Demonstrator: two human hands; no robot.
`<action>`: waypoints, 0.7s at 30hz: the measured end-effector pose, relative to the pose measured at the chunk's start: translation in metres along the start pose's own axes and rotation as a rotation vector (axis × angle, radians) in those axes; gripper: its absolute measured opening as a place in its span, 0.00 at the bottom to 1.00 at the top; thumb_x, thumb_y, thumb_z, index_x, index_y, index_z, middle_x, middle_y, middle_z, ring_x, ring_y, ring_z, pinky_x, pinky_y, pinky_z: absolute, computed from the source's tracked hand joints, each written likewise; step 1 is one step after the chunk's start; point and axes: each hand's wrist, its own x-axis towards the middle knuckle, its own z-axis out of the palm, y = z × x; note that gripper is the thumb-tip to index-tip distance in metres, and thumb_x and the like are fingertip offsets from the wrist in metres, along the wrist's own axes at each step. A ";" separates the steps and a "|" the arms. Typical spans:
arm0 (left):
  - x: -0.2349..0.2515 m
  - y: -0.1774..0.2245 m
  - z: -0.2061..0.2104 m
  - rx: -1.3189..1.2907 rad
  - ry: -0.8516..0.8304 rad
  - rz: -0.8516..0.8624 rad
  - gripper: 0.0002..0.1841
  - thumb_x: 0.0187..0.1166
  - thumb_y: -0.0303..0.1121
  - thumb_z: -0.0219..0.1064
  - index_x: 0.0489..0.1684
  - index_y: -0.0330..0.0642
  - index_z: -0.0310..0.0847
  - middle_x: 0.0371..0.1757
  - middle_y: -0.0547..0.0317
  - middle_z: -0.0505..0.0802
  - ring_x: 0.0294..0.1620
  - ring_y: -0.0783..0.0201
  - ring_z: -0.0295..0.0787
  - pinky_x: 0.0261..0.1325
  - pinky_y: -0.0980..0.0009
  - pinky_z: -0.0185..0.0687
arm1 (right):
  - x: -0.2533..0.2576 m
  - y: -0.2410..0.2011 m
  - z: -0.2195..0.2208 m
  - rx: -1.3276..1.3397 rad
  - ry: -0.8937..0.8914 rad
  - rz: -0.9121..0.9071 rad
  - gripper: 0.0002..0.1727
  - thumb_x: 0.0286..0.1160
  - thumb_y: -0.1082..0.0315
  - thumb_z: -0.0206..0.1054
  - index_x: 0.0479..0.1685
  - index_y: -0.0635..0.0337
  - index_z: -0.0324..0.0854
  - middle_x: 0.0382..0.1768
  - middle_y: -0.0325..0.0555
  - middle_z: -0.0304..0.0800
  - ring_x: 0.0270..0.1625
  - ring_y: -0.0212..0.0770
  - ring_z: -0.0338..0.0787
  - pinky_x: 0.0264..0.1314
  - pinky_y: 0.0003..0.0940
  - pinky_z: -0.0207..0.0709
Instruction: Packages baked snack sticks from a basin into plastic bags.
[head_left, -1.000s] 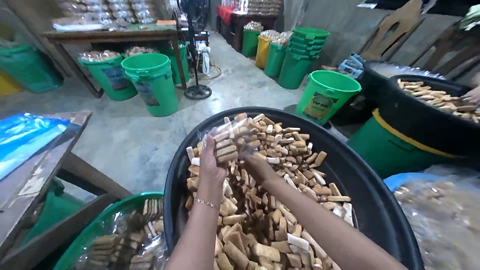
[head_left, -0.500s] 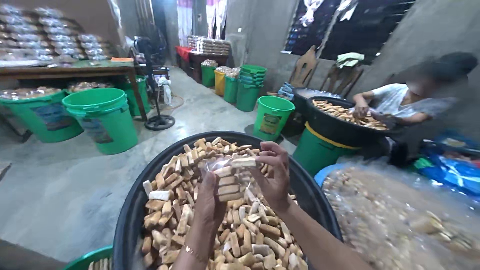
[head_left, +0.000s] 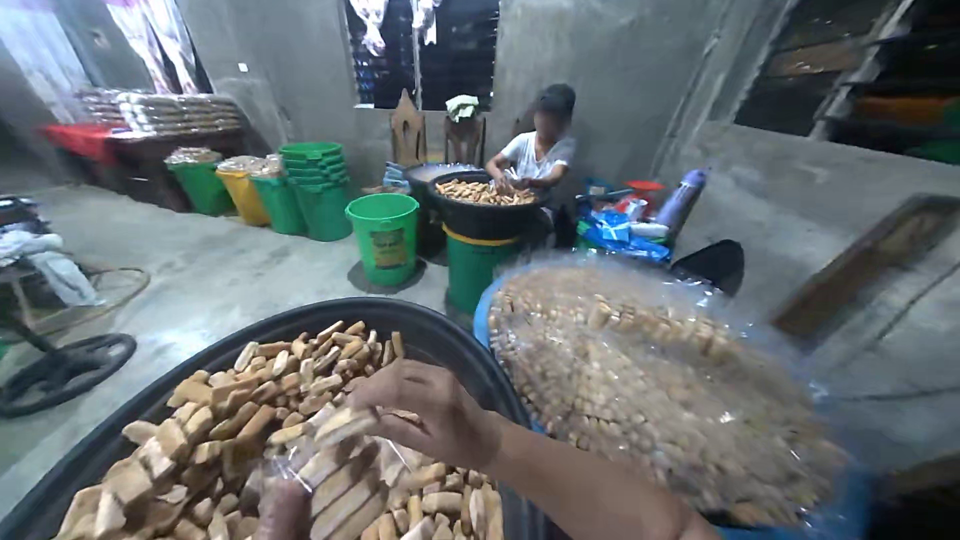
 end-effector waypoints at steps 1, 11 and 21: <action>0.000 -0.001 0.001 0.006 -0.002 -0.010 0.21 0.72 0.58 0.70 0.54 0.56 0.88 0.50 0.63 0.98 0.52 0.66 0.96 0.58 0.65 0.92 | -0.003 -0.002 -0.003 -0.015 -0.030 0.008 0.12 0.81 0.71 0.66 0.52 0.73 0.87 0.49 0.59 0.94 0.56 0.45 0.94 0.67 0.34 0.85; -0.007 -0.011 0.013 0.116 0.067 -0.023 0.14 0.86 0.50 0.59 0.52 0.57 0.88 0.45 0.69 0.98 0.48 0.72 0.95 0.56 0.69 0.92 | -0.017 0.000 -0.006 -0.262 0.016 -0.038 0.10 0.80 0.68 0.69 0.45 0.69 0.87 0.36 0.52 0.93 0.41 0.42 0.93 0.55 0.28 0.86; 0.007 -0.010 0.011 0.031 0.229 -0.082 0.39 0.90 0.52 0.12 0.68 0.47 0.73 0.43 0.65 0.98 0.44 0.68 0.97 0.47 0.69 0.95 | -0.033 -0.001 0.011 -0.297 0.052 0.038 0.09 0.82 0.70 0.65 0.47 0.68 0.88 0.34 0.51 0.92 0.39 0.41 0.92 0.53 0.27 0.85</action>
